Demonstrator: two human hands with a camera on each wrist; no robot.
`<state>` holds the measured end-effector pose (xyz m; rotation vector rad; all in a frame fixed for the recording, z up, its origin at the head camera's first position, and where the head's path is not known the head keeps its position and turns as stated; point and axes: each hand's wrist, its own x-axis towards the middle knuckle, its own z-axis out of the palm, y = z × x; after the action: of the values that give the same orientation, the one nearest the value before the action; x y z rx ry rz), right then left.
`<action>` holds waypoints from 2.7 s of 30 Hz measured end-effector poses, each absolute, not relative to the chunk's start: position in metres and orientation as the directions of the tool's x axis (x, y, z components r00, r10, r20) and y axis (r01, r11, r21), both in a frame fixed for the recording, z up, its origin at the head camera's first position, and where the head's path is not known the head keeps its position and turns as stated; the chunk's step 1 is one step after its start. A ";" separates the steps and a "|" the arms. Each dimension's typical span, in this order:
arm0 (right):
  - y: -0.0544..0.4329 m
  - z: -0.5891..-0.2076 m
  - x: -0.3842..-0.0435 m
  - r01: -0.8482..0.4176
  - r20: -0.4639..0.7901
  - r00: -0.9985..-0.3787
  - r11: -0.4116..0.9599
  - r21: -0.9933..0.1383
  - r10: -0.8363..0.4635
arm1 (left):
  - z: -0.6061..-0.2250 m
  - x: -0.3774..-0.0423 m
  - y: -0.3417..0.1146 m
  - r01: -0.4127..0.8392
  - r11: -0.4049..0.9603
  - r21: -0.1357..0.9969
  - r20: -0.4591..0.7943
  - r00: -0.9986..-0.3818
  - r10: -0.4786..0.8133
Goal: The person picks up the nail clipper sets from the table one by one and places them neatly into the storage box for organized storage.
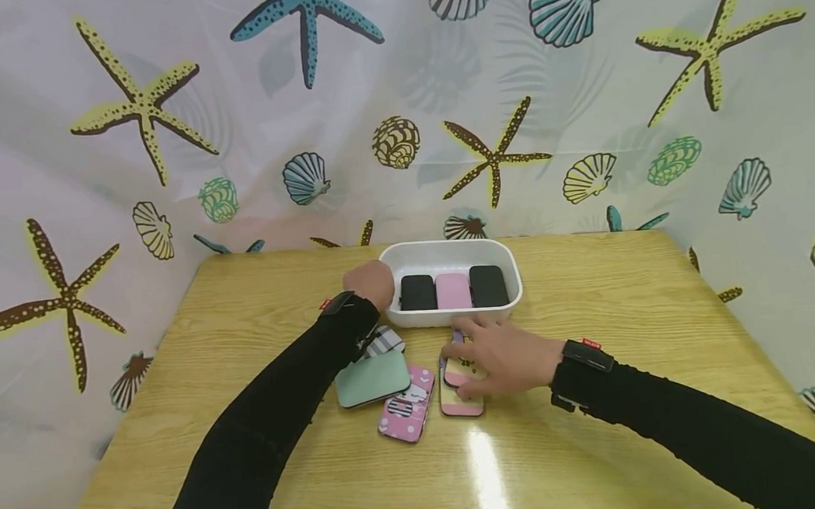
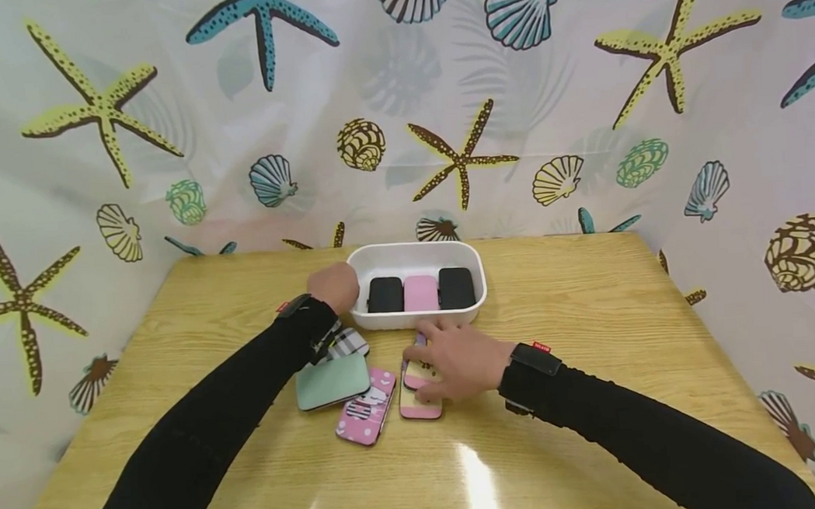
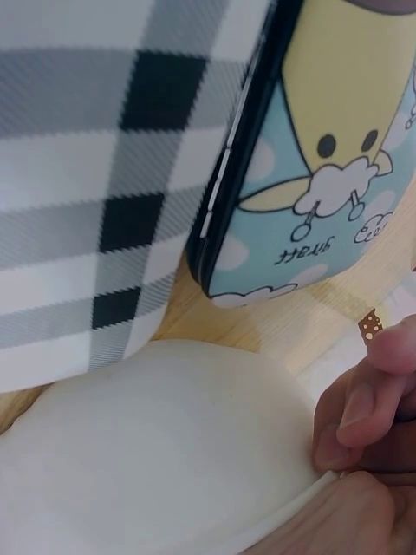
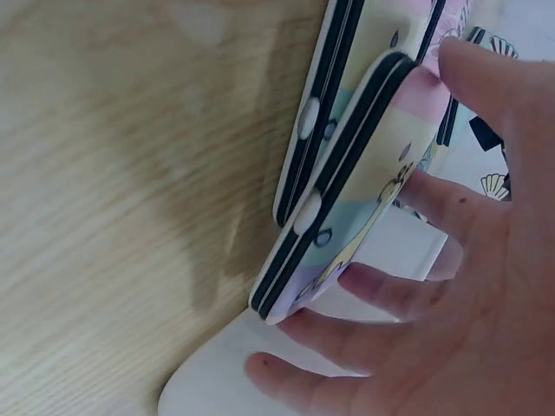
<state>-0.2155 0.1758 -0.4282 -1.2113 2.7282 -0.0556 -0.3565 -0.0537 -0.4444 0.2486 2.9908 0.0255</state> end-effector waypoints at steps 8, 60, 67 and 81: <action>0.176 -0.428 -0.217 -0.706 -0.152 -0.671 0.688 -0.171 -0.726 | -0.445 -0.358 -0.054 0.151 0.988 0.033 -0.140 -0.978 0.154; 0.210 -0.406 -0.350 -0.598 -0.346 -0.712 0.786 -0.157 -0.611 | -0.442 -0.352 -0.048 0.123 0.992 0.030 -0.124 -0.984 0.126; 0.209 -0.400 -0.349 -0.542 -0.383 -0.722 0.815 -0.206 -0.577 | -0.444 -0.352 -0.048 0.128 0.992 0.007 -0.131 -0.983 0.128; 0.205 -0.397 -0.335 -0.513 -0.332 -0.766 0.835 -0.200 -0.550 | -0.446 -0.354 -0.049 0.105 0.994 0.027 -0.139 -0.984 0.107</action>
<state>-0.3351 0.2052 -0.3973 -0.7954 2.6353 -0.1366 -0.3537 -0.0491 -0.4455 0.1599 2.9965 0.0288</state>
